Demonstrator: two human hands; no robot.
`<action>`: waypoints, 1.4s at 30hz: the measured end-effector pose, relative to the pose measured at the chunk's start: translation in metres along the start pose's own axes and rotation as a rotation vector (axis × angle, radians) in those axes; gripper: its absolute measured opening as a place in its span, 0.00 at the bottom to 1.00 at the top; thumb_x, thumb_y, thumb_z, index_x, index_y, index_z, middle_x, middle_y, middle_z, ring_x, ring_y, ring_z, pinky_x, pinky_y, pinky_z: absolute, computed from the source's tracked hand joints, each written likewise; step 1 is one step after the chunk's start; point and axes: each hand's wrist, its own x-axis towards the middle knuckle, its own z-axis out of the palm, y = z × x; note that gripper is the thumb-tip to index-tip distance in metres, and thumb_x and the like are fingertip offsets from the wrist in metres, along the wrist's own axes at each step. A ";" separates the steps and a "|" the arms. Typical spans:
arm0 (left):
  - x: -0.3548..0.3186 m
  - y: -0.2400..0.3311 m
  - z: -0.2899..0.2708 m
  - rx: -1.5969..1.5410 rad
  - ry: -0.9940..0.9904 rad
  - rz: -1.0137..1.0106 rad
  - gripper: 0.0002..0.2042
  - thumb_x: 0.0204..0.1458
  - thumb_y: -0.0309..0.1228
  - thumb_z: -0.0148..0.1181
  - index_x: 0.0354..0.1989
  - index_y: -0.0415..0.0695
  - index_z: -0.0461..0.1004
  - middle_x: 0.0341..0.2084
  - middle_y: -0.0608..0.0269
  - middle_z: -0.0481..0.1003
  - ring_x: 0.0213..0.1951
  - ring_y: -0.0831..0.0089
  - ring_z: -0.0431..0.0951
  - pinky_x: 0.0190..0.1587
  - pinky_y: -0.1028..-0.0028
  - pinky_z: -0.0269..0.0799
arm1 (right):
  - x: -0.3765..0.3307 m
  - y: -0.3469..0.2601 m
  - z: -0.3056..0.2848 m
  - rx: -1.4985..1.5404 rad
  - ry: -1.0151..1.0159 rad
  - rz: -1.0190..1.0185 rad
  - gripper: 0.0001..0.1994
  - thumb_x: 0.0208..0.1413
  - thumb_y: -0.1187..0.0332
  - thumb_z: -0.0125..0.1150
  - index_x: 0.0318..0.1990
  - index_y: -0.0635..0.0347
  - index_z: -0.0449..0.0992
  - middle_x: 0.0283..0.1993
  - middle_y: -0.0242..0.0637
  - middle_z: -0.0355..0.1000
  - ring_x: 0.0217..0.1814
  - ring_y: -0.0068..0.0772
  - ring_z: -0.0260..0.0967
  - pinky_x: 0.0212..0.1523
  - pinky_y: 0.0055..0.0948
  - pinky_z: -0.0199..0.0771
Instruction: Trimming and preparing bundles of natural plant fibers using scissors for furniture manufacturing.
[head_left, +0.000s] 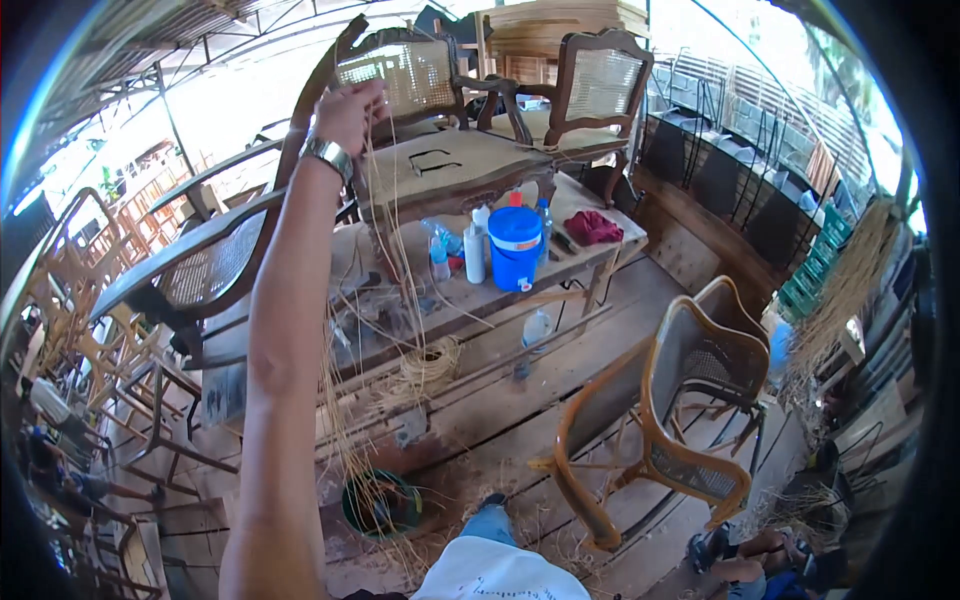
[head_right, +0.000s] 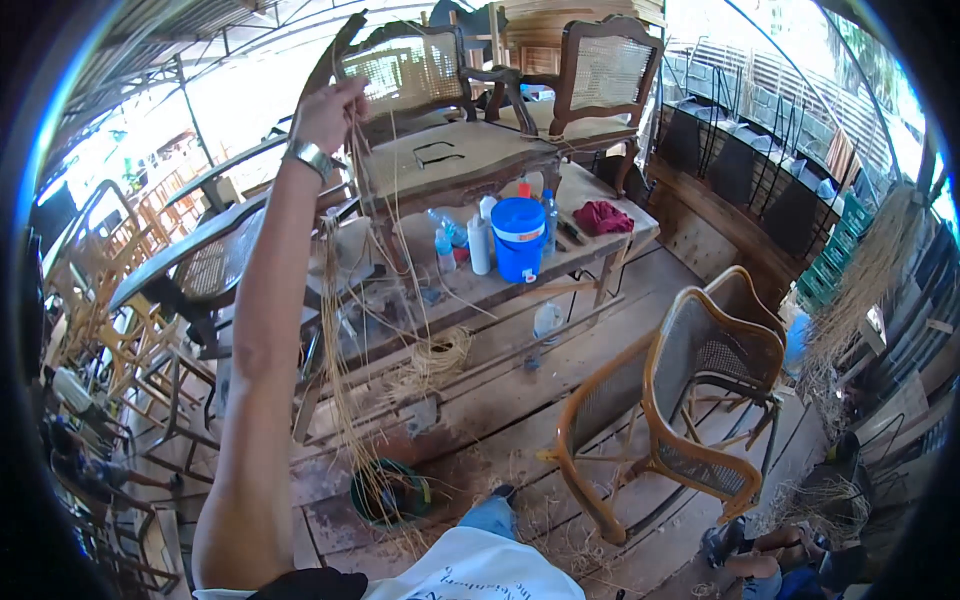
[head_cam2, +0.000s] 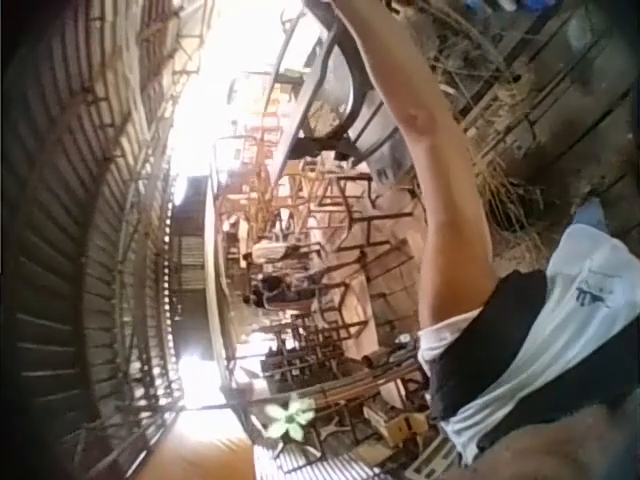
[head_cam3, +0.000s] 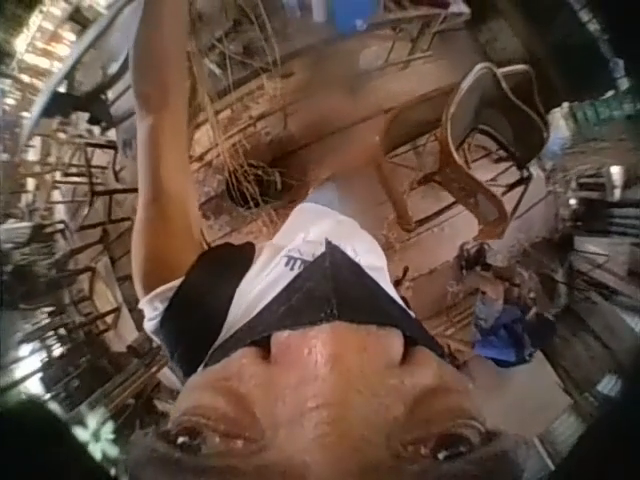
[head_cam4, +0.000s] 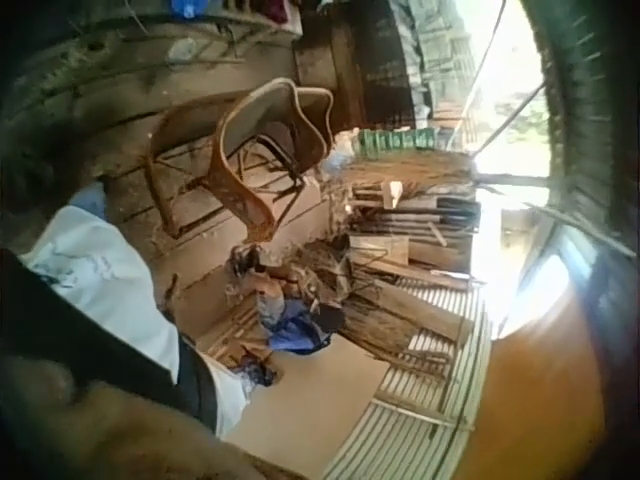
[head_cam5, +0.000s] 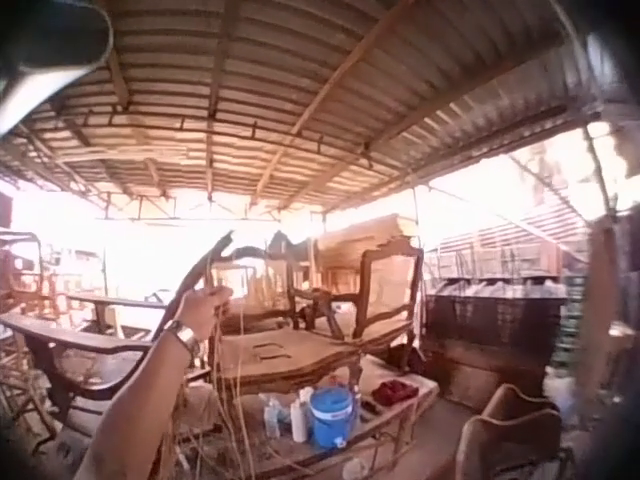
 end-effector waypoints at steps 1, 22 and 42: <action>0.032 0.001 -0.009 -0.001 0.001 0.034 0.09 0.52 0.29 0.66 0.37 0.37 0.78 0.27 0.63 0.77 0.26 0.77 0.76 0.29 0.79 0.74 | 0.001 -0.018 0.009 0.011 -0.003 0.003 0.19 0.63 0.57 0.46 0.40 0.66 0.76 0.30 0.44 0.75 0.25 0.41 0.75 0.25 0.40 0.74; 0.046 -0.178 -0.121 0.153 0.344 0.075 0.12 0.58 0.38 0.58 0.35 0.40 0.80 0.23 0.64 0.79 0.19 0.83 0.72 0.18 0.81 0.64 | 0.022 -0.106 0.109 0.215 -0.016 0.017 0.19 0.64 0.56 0.47 0.41 0.64 0.75 0.28 0.42 0.74 0.21 0.38 0.72 0.21 0.37 0.72; -0.037 -0.381 -0.149 0.965 -0.147 -0.296 0.19 0.55 0.49 0.56 0.33 0.43 0.78 0.32 0.56 0.81 0.38 0.59 0.80 0.41 0.63 0.74 | -0.107 -0.060 0.013 0.018 -0.152 0.068 0.14 0.63 0.64 0.51 0.28 0.64 0.67 0.15 0.39 0.67 0.09 0.29 0.63 0.08 0.30 0.58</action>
